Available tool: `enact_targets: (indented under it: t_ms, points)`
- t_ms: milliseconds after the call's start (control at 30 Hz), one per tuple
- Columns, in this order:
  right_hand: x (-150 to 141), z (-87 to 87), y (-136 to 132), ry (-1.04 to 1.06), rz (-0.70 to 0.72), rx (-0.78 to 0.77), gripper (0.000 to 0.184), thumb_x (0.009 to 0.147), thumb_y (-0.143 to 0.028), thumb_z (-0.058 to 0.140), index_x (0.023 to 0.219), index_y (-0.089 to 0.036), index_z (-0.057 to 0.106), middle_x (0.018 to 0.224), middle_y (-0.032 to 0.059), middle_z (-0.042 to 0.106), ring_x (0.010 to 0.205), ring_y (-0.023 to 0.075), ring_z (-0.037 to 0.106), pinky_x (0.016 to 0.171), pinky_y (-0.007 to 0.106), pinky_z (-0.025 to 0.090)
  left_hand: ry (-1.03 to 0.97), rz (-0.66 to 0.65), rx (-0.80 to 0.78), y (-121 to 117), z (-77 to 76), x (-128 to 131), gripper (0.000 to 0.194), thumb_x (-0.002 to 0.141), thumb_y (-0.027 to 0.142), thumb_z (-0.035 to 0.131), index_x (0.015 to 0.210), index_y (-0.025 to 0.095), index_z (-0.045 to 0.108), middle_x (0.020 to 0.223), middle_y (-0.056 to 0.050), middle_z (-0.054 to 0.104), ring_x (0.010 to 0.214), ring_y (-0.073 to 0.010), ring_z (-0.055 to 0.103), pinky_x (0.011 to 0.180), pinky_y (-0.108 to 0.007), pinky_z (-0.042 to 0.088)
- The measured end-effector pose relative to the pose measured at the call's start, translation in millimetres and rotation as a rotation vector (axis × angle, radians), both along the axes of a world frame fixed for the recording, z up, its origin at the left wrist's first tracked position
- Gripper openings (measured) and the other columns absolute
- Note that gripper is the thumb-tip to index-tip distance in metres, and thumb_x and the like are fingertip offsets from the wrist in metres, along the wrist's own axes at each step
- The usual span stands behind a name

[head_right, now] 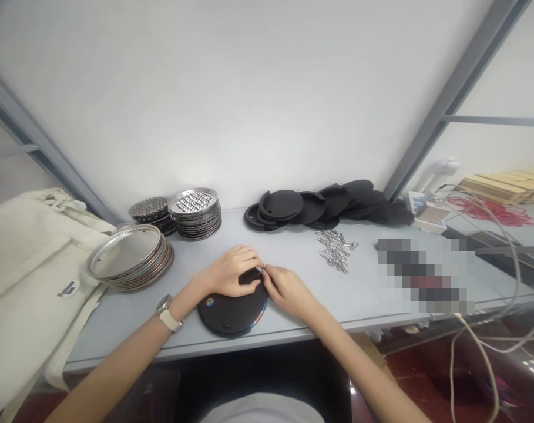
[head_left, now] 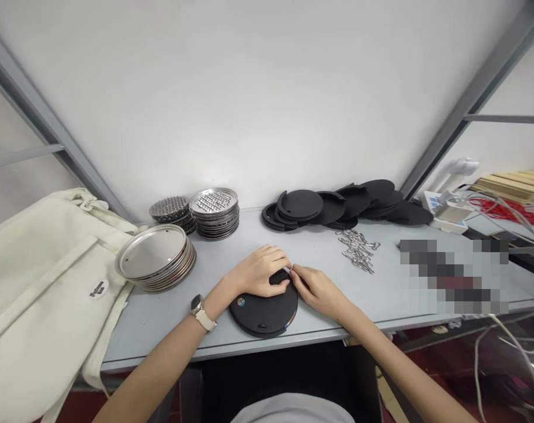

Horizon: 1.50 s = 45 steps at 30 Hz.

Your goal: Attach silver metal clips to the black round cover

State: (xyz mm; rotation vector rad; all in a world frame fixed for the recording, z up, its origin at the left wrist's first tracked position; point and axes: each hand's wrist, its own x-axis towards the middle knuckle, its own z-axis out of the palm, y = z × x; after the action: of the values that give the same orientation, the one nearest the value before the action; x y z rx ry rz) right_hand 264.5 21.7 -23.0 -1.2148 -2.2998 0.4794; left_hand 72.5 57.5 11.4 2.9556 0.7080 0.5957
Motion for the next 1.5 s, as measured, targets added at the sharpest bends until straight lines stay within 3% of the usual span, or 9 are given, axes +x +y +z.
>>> enact_targets:
  t_ms: [367,1500]
  points:
    - [0.6,-2.4,0.8,-0.027,-0.007,-0.009,0.024,0.096,-0.024,0.029,0.080,-0.020,0.047,0.071,0.0026,0.058,0.062,0.0151,0.053,0.061,0.026,0.038,-0.026,-0.040,0.024,-0.4,-0.7,0.7,0.014,0.081,0.020,0.047,0.091,0.015,0.056,0.090,-0.007,0.059,0.089,-0.0198,0.050,0.083,-0.033,0.041]
    - [0.0,-4.9,2.3,-0.038,-0.012,0.023,0.029,0.097,-0.027,0.026,0.081,-0.020,0.048,0.071,0.0027,0.058,0.061,0.0155,0.054,0.061,0.027,0.038,-0.019,0.020,-0.019,0.9,-1.8,2.0,0.017,0.077,0.021,0.050,0.092,0.016,0.056,0.087,-0.007,0.058,0.087,-0.0209,0.051,0.081,-0.034,0.041]
